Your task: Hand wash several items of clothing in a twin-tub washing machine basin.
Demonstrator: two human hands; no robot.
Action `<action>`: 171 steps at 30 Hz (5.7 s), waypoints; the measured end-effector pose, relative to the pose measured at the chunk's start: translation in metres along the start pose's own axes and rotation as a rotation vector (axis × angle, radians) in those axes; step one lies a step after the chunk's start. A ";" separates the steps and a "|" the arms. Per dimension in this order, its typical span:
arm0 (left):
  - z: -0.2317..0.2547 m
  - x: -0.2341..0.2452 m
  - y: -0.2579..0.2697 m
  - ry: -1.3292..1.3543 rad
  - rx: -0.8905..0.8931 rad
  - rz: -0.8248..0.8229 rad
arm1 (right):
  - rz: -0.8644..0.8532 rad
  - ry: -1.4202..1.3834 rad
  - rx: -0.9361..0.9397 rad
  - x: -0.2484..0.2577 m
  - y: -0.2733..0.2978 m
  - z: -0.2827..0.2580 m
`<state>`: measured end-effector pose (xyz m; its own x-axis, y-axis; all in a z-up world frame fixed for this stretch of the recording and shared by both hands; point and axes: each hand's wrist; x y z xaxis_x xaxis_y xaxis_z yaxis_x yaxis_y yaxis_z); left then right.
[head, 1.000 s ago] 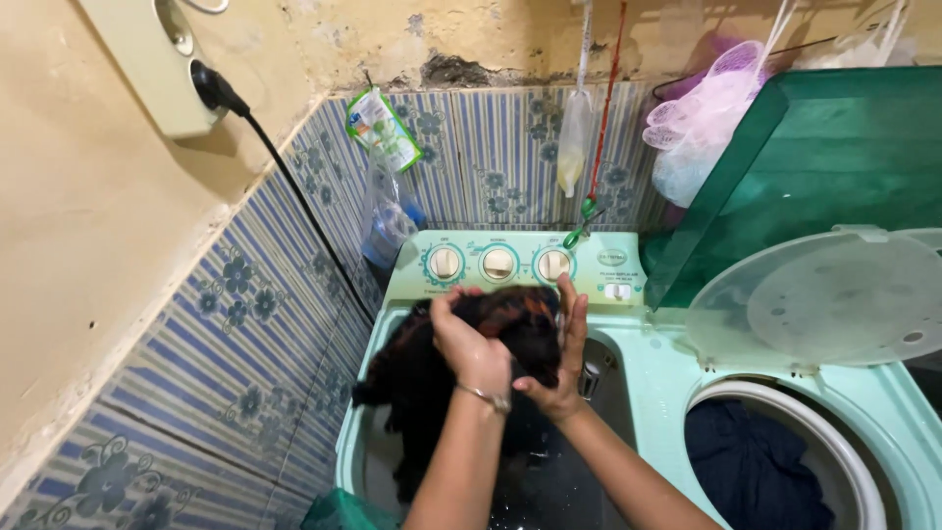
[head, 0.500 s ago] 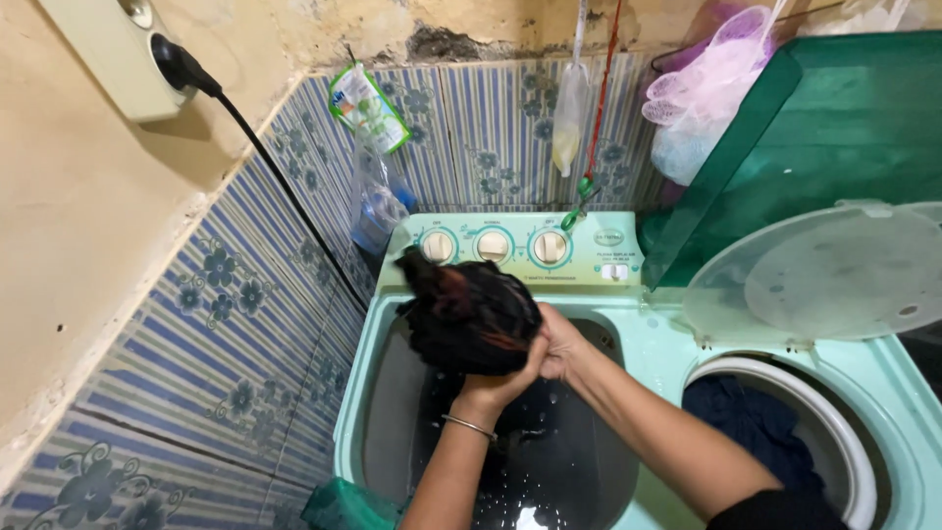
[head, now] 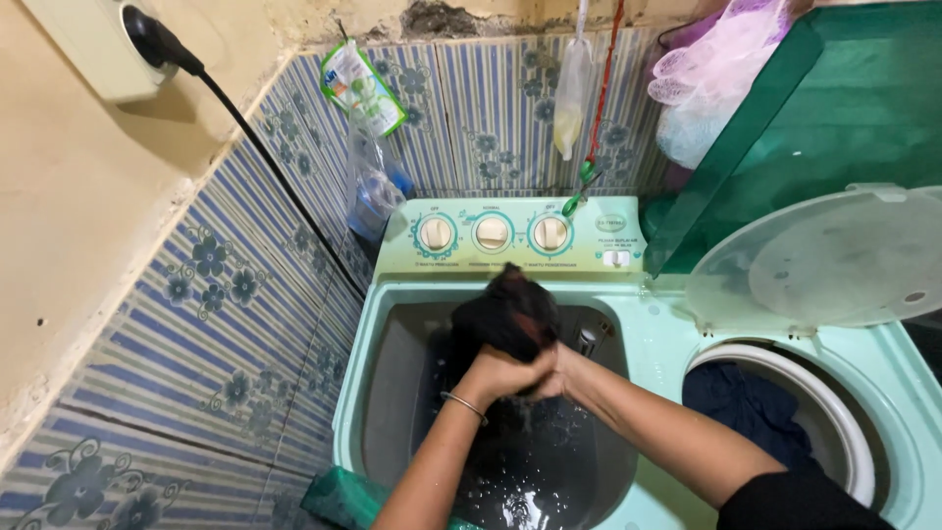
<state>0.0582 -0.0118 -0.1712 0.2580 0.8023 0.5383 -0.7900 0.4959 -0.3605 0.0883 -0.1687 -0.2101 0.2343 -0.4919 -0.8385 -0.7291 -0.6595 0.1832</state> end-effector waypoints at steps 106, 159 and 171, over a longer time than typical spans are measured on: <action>0.102 -0.005 0.027 1.896 0.667 0.022 | -0.413 0.162 0.299 -0.112 0.032 -0.055; -0.133 -0.135 0.038 0.657 0.407 0.796 | 0.346 1.978 0.507 -0.089 -0.002 0.022; 0.110 -0.004 -0.022 1.328 0.219 0.526 | 0.263 1.196 0.613 -0.078 0.147 0.005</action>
<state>0.0132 -0.0622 -0.0812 0.1362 0.6432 -0.7535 -0.9907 0.0896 -0.1026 -0.0406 -0.2239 -0.1204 0.2258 -0.9548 0.1935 -0.9298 -0.2705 -0.2497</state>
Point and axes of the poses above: each hand's wrist, its own y-axis away from the middle knuckle, its own x-axis out of the back of the hand, z = x × y, and after that the axes turned 2 degrees about x, right-handed
